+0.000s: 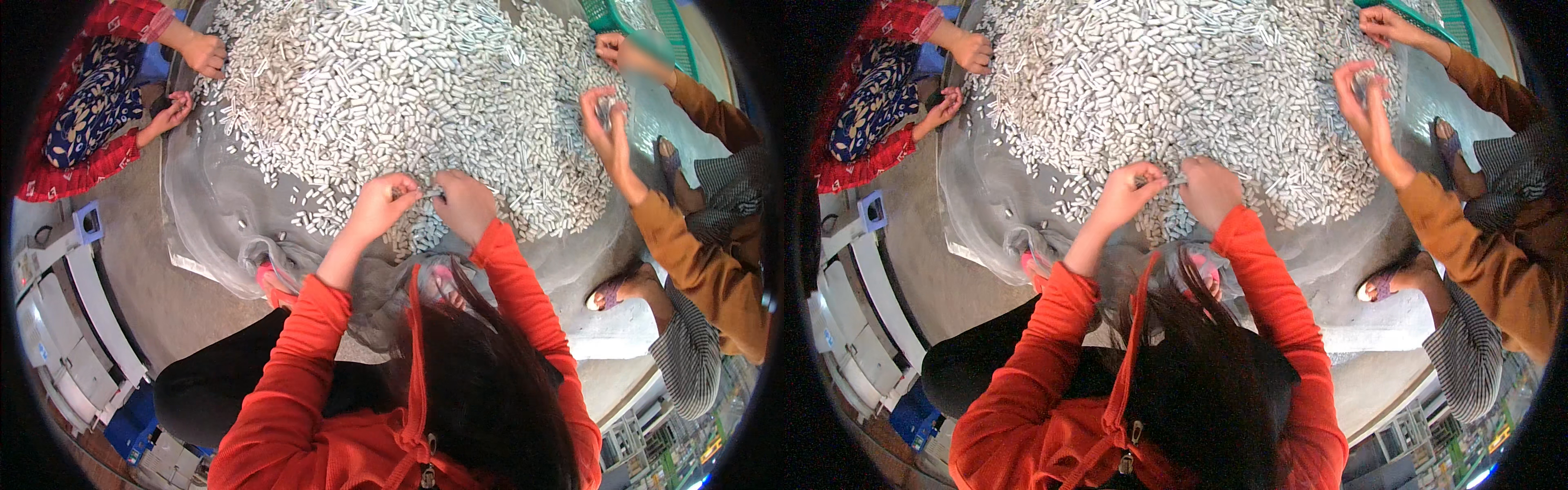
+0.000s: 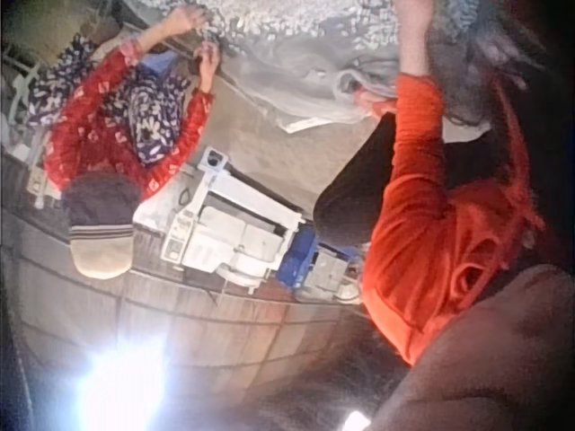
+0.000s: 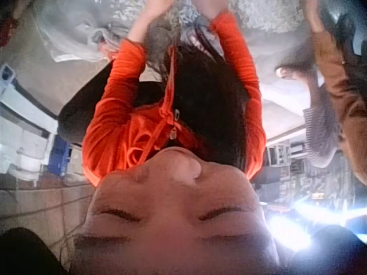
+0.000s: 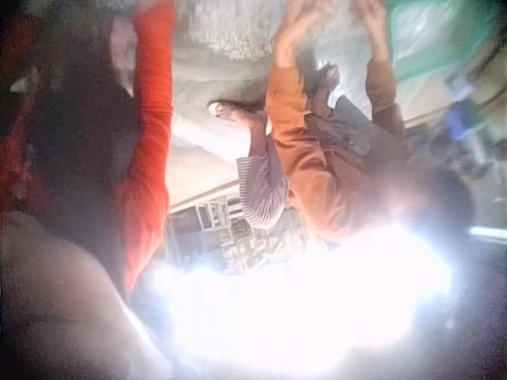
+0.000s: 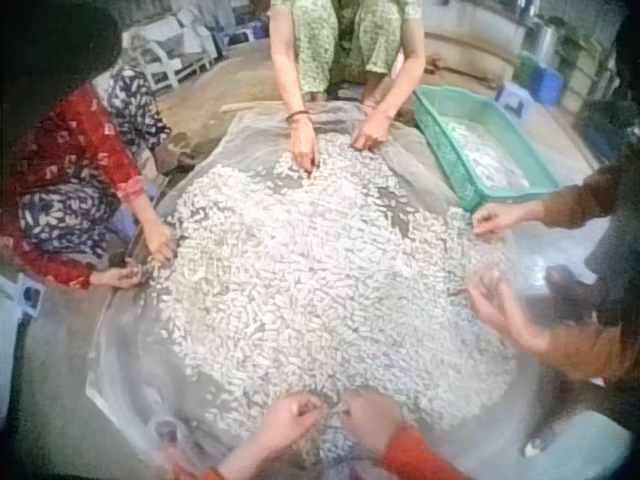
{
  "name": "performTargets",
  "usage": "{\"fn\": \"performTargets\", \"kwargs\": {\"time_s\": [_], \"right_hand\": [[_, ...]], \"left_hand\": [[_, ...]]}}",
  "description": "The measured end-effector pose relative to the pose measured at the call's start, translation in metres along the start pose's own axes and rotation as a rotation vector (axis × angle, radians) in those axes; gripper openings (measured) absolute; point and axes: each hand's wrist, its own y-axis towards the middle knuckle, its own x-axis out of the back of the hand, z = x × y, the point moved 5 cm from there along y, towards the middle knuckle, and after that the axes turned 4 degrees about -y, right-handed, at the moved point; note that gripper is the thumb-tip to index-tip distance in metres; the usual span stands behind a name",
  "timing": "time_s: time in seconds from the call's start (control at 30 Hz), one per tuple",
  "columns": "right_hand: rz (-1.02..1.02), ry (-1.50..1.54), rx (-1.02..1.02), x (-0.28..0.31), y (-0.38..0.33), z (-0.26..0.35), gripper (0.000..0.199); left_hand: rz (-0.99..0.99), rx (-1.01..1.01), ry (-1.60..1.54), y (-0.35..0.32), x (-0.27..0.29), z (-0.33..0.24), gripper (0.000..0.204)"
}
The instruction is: The person sits at a table with a large pile of white capsules and sorts them by hand, picking them up and placing them into a green basket. Two other people are also sorting capsules at the same table.
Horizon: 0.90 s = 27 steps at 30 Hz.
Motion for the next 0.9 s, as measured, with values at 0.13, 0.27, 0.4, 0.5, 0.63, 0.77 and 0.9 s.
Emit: {"fn": "performTargets", "kwargs": {"time_s": [0.13,0.27,0.4,0.5,0.63,0.77,0.9], "right_hand": [[-0.081,0.084,-0.047,0.001,-0.003,-0.017,0.024],[-0.173,0.182,0.046,0.012,0.002,-0.014,0.022],[-0.044,0.457,-0.122,0.023,0.007,-0.015,0.027],[-0.053,0.758,-0.131,0.028,0.011,-0.016,0.034],[0.154,1.486,-0.208,0.013,0.008,-0.031,0.031],[0.185,1.929,-0.233,0.011,0.009,-0.024,0.019],[0.101,2.035,-0.207,0.017,0.012,-0.027,0.009]], "left_hand": [[-0.130,0.313,-0.511,-0.016,0.051,0.029,0.008],[-0.579,0.310,-0.775,-0.028,0.117,0.054,0.011],[-0.550,0.158,-1.034,-0.038,0.157,0.062,0.014],[-0.566,0.165,-1.334,-0.046,0.154,0.050,0.016],[-0.312,0.135,-1.437,-0.053,0.157,0.102,0.019],[-0.760,0.359,0.450,-0.057,0.129,0.104,0.024],[-0.620,0.297,0.477,-0.035,0.048,0.052,0.019]]}}
